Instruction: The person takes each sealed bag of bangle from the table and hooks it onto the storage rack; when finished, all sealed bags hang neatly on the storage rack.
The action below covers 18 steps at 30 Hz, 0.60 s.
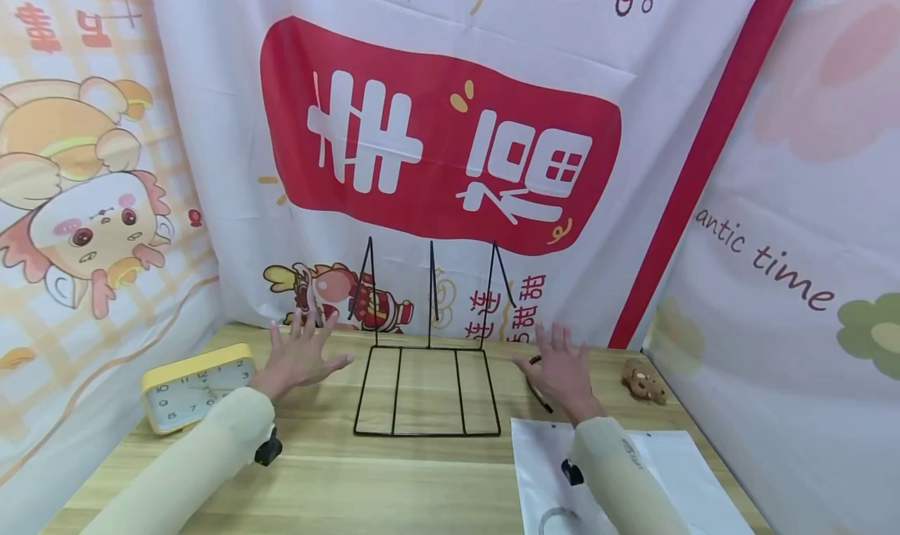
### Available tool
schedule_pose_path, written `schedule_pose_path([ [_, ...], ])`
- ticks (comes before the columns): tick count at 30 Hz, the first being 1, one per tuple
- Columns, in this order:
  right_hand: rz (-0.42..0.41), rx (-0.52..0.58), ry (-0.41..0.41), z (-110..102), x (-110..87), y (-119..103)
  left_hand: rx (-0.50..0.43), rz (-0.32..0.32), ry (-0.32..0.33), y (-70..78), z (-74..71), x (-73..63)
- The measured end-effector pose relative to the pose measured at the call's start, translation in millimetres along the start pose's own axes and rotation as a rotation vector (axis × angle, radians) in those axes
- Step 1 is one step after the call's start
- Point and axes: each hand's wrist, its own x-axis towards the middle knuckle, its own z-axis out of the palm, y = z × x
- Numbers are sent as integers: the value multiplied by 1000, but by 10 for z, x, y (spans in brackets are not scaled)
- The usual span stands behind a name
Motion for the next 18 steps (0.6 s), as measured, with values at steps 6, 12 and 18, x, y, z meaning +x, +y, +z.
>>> schedule_pose_path([
  [6, 4, 100, 104, -231, -245, 266, -325, 20, -1, 29, 25, -114],
  [12, 51, 137, -31, -380, -579, 431, -681, -152, -33, 113, 155, -283],
  [18, 74, 123, -141, -349, -806, 547, -820, -260, -39, 265, 302, -448],
])
